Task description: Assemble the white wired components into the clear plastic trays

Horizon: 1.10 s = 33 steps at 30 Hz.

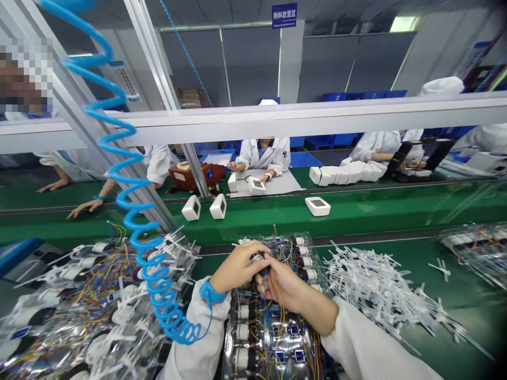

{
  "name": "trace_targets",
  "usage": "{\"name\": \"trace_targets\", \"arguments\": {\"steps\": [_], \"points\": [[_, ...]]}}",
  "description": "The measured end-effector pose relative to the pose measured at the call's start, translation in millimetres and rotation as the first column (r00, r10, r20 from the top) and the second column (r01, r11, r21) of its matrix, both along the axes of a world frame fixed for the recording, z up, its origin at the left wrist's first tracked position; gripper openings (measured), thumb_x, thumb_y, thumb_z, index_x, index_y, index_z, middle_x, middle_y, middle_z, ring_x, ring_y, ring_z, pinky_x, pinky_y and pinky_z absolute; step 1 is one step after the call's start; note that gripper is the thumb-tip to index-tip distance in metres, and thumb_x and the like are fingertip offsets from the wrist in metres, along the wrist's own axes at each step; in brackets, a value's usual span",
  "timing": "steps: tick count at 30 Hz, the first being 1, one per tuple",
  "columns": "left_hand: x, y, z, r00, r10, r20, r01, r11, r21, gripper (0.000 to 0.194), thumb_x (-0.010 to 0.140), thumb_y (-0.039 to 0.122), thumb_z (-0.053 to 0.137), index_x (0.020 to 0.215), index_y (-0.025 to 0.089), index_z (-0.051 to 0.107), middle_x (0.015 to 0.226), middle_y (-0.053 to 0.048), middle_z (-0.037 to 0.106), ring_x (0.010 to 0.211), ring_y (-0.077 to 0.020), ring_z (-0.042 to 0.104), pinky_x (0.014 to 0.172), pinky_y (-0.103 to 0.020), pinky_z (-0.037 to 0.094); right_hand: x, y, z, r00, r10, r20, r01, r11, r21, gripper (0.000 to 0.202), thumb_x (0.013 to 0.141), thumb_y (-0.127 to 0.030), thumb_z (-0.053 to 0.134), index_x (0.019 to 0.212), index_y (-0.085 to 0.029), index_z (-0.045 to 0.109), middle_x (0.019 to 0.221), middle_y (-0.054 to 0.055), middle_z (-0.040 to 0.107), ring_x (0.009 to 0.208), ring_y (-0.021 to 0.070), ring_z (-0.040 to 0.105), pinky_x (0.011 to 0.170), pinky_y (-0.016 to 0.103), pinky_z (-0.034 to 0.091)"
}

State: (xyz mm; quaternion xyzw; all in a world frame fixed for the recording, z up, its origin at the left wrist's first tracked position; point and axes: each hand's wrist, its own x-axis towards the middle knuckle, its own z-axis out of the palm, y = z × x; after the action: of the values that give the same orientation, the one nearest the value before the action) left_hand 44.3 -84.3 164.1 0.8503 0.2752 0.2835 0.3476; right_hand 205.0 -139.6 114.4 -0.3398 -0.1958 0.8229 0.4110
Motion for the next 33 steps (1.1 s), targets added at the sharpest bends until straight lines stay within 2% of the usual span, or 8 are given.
{"name": "trace_targets", "arguments": {"steps": [7,11,14,19,22,26,29,33], "points": [[5.9,-3.2,-6.1,0.998,-0.043,0.043,0.051,0.977,-0.207,0.064,0.092,0.029,0.062,0.148,0.021,0.034,0.112,-0.005,0.071,0.101,-0.0204,0.067,0.1,-0.037,0.048,-2.7,-5.2,4.2,0.999,-0.028,-0.032,0.03,0.997,0.069,0.048,0.078,-0.063,0.075,0.078,-0.021,0.053,0.063,-0.004,0.056,0.058,0.013,0.059,0.063,0.025,0.049],[-1.5,0.6,-6.5,0.997,-0.069,0.045,0.076,0.982,-0.175,0.069,0.09,0.032,0.065,0.151,0.023,0.032,0.133,-0.011,0.064,0.123,-0.0239,0.058,0.111,-0.042,0.04,6.9,-9.6,14.3,0.999,-0.007,-0.033,0.009,0.997,0.071,0.041,0.085,-0.057,0.072,0.077,-0.02,0.057,0.061,-0.007,0.049,0.04,0.0039,0.028,0.043,0.018,0.032],[-18.9,8.9,-7.2,0.992,-0.006,0.127,0.027,0.985,-0.17,0.068,0.092,0.034,0.063,0.151,0.022,0.031,0.141,-0.014,0.056,0.128,-0.0252,0.054,0.112,-0.044,0.039,35.1,-15.2,29.5,0.998,-0.06,-0.019,0.062,0.992,0.114,0.034,0.088,-0.053,0.07,0.095,-0.02,0.066,0.065,-0.008,0.043,0.043,0.0027,0.013,0.04,0.014,0.017],[-51.6,23.0,-5.0,0.948,0.169,0.268,-0.081,0.947,-0.309,0.051,0.091,0.038,0.064,0.136,0.019,0.048,0.112,-0.011,0.067,0.11,-0.0234,0.062,0.098,-0.039,0.048,118.8,-22.8,42.8,0.949,-0.277,0.154,0.245,0.949,0.198,0.036,0.091,-0.054,0.063,0.1,-0.019,0.067,0.068,-0.006,0.042,0.044,0.0045,0.014,0.04,0.015,0.018],[-59.0,25.7,-3.5,0.912,0.252,0.324,-0.131,0.926,-0.354,0.045,0.09,0.041,0.066,0.127,0.018,0.054,0.103,-0.008,0.068,0.101,-0.0211,0.063,0.089,-0.033,0.051,178.7,-18.9,33.0,0.846,-0.378,0.376,0.321,0.924,0.207,0.032,0.09,-0.049,0.066,0.096,-0.018,0.066,0.078,0.0,0.056,0.043,0.0049,0.024,0.038,0.016,0.019],[-57.5,24.3,-2.8,0.917,0.237,0.322,-0.11,0.924,-0.367,0.041,0.089,0.042,0.068,0.119,0.017,0.059,0.099,-0.007,0.068,0.096,-0.0192,0.063,0.086,-0.031,0.051,244.0,-12.7,4.8,0.588,-0.411,0.697,0.417,0.892,0.174,0.029,0.084,-0.04,0.075,0.096,-0.018,0.061,0.097,0.011,0.066,0.047,0.0094,0.047,0.034,0.019,0.014],[-54.1,22.4,-1.2,0.937,0.184,0.297,-0.064,0.926,-0.372,0.037,0.087,0.043,0.069,0.114,0.017,0.062,0.096,-0.006,0.069,0.093,-0.0186,0.063,0.088,-0.032,0.051,265.3,-14.2,-19.2,0.452,-0.347,0.822,0.419,0.896,0.148,0.033,0.082,-0.037,0.078,0.1,-0.017,0.059,0.09,0.013,0.067,0.054,0.0163,0.058,0.035,0.02,0.022],[-52.1,20.9,1.1,0.951,0.138,0.276,-0.029,0.93,-0.365,0.037,0.087,0.045,0.07,0.111,0.017,0.064,0.095,-0.007,0.069,0.09,-0.0193,0.064,0.085,-0.034,0.053,266.0,-16.8,-41.8,0.4,-0.297,0.867,0.365,0.919,0.146,0.029,0.088,-0.039,0.074,0.096,-0.018,0.056,0.081,0.008,0.064,0.058,0.0167,0.061,0.042,0.022,0.039]]}}
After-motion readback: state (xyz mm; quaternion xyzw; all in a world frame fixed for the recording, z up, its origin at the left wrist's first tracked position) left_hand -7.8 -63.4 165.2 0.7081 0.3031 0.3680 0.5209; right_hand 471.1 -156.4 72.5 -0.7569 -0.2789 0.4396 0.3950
